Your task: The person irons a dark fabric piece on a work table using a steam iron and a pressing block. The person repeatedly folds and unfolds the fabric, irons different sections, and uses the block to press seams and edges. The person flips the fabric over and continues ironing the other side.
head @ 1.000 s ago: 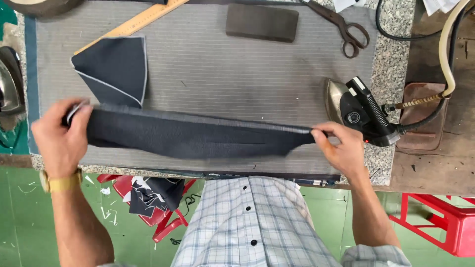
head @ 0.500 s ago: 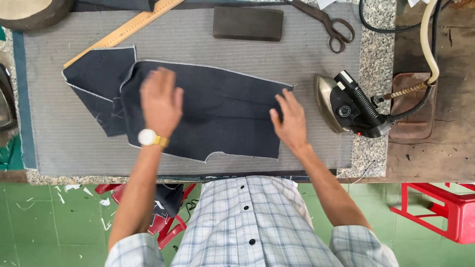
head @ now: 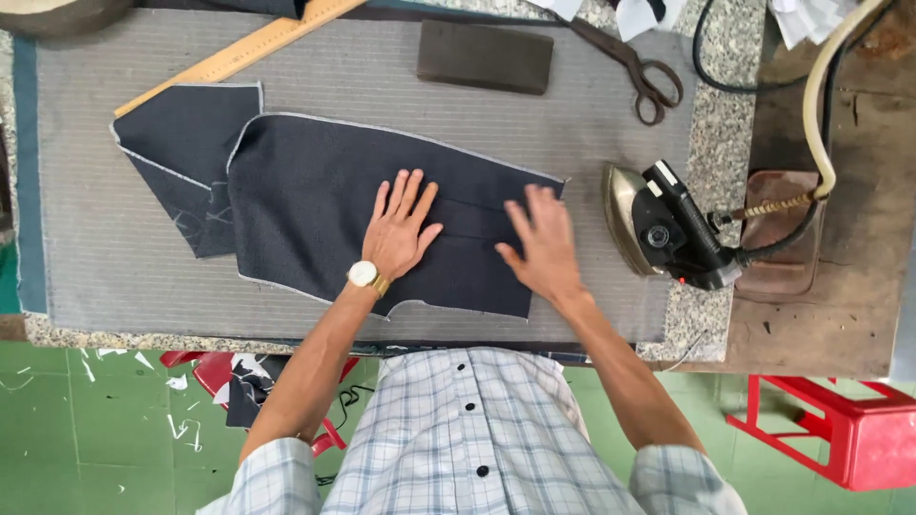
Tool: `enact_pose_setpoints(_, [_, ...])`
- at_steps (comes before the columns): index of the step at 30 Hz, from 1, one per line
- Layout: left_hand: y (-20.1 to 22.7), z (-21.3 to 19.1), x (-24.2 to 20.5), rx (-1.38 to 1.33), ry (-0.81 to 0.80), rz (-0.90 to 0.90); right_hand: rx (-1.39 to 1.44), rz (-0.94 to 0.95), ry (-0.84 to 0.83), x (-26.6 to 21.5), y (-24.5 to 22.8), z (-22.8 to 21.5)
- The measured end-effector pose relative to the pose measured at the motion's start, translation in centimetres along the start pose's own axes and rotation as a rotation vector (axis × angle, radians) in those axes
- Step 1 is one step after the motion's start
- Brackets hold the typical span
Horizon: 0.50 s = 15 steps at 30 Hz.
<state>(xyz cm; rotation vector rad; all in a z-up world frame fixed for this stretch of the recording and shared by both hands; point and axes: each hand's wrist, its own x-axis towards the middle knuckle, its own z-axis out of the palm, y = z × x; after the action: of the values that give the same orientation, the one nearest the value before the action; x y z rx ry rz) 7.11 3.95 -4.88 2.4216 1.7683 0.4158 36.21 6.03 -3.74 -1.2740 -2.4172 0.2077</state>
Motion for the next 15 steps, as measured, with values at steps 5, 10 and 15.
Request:
enact_pose_setpoints(5, [-1.8, -3.7, -4.6, 0.041, 0.083, -0.168, -0.273, 0.129, 0.238, 0.1, 7.2, -11.9])
enact_pose_setpoints(10, [-1.9, -4.2, -8.3, 0.063, 0.091, -0.245, -0.251, 0.352, 0.003, -2.3, 13.8, -16.0])
enact_pose_setpoints(15, [-0.8, -4.3, -9.4, 0.075, 0.086, -0.315, 0.263, 0.651, -0.562, 2.7, 13.5, -17.8])
